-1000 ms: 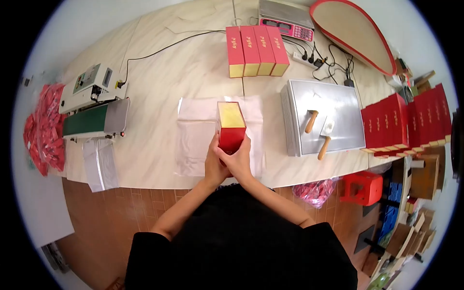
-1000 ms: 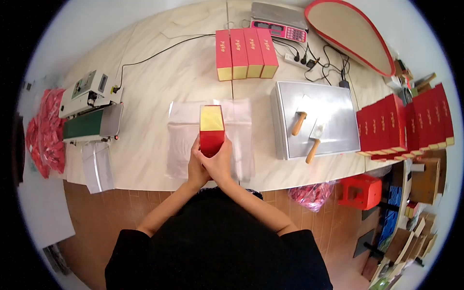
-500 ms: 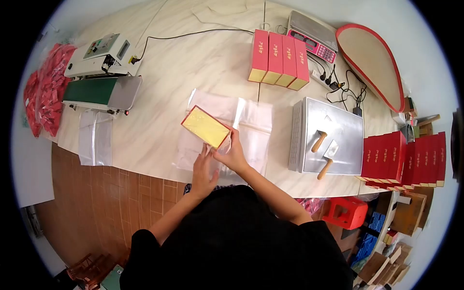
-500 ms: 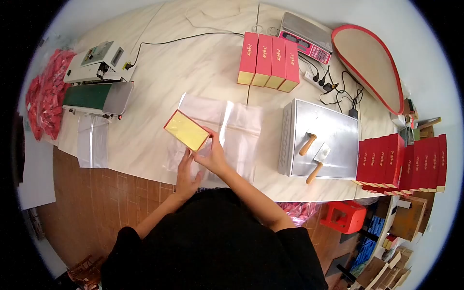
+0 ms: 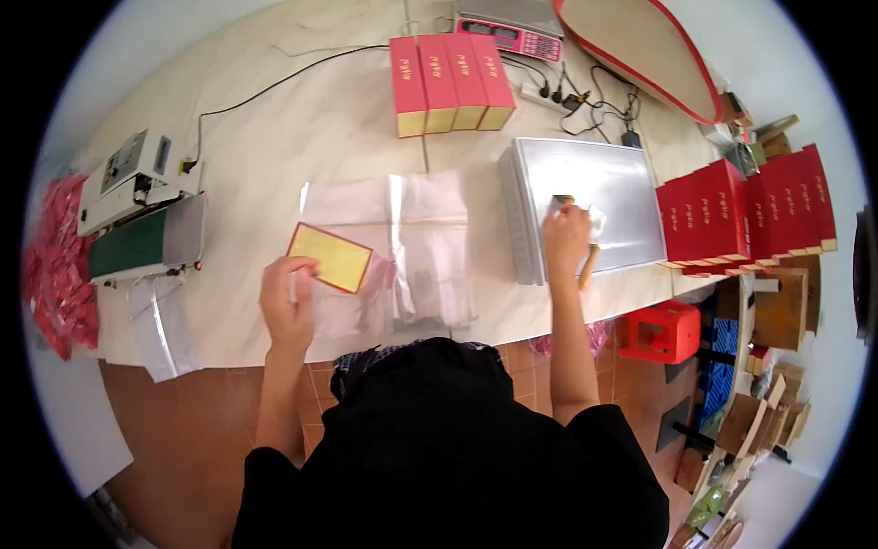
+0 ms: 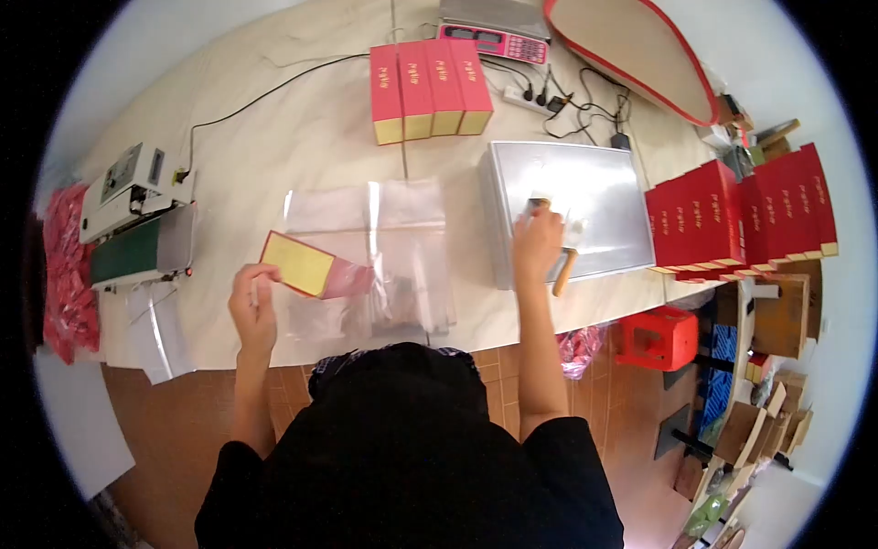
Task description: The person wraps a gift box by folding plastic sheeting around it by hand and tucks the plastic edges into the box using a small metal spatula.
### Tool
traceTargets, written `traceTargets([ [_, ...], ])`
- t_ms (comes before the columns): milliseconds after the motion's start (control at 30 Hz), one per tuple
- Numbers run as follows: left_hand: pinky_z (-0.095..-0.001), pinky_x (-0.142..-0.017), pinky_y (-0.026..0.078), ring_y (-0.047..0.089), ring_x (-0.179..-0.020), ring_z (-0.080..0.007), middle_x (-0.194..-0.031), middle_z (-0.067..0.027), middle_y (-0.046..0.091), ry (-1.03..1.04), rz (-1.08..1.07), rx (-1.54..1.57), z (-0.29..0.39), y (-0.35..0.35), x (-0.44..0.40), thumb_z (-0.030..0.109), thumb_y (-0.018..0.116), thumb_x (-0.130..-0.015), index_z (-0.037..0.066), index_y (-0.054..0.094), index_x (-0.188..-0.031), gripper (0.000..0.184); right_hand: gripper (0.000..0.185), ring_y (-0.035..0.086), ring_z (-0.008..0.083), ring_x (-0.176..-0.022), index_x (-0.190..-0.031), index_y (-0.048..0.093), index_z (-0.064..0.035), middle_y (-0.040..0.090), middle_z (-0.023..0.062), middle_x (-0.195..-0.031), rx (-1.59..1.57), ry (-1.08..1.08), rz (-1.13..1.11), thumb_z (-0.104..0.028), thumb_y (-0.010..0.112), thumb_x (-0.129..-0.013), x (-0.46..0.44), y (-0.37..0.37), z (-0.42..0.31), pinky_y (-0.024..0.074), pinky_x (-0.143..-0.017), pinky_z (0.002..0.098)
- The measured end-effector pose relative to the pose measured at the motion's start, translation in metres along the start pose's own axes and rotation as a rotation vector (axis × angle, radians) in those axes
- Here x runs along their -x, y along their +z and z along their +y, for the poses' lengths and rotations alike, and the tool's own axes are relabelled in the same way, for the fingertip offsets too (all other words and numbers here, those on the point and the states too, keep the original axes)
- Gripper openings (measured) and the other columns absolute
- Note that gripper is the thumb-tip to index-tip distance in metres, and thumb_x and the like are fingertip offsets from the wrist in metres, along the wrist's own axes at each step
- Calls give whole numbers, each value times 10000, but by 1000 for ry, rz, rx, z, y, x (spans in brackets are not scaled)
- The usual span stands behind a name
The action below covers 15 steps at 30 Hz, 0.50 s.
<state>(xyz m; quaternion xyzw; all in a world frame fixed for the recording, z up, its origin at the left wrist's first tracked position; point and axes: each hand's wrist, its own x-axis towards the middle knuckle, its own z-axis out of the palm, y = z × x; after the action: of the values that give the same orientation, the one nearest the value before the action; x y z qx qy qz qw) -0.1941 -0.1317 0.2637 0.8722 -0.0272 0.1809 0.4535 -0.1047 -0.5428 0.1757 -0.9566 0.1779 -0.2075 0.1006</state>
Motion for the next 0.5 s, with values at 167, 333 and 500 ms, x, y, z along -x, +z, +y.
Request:
traceTargets([
  [167, -383, -736, 456, 605, -697, -272, -750, -60, 653, 214, -225, -274, 22, 9, -15, 208, 621, -928, 57, 638, -791, 205, 275, 651, 331, -894, -964, 554, -53, 655, 138, -901, 100, 127, -101, -232, 710, -826, -11, 12, 17, 549, -734, 456],
  [333, -388, -740, 464, 634, -702, -224, -795, -50, 686, 221, -371, -379, 32, 17, -14, 210, 670, -887, 52, 664, -794, 183, 274, 673, 407, -848, -1004, 515, 15, 688, 233, -888, -28, 317, -261, -230, 565, -891, -19, 28, 31, 527, -765, 521],
  [500, -355, -766, 457, 623, -624, -203, -821, -18, 699, 158, -213, -394, 18, 28, -8, 175, 708, -861, 79, 691, -843, 99, 398, 637, 362, -752, -1070, 591, 15, 664, 216, -836, -551, 182, -361, -369, 504, -1018, 10, 1, 12, 485, -699, 414],
])
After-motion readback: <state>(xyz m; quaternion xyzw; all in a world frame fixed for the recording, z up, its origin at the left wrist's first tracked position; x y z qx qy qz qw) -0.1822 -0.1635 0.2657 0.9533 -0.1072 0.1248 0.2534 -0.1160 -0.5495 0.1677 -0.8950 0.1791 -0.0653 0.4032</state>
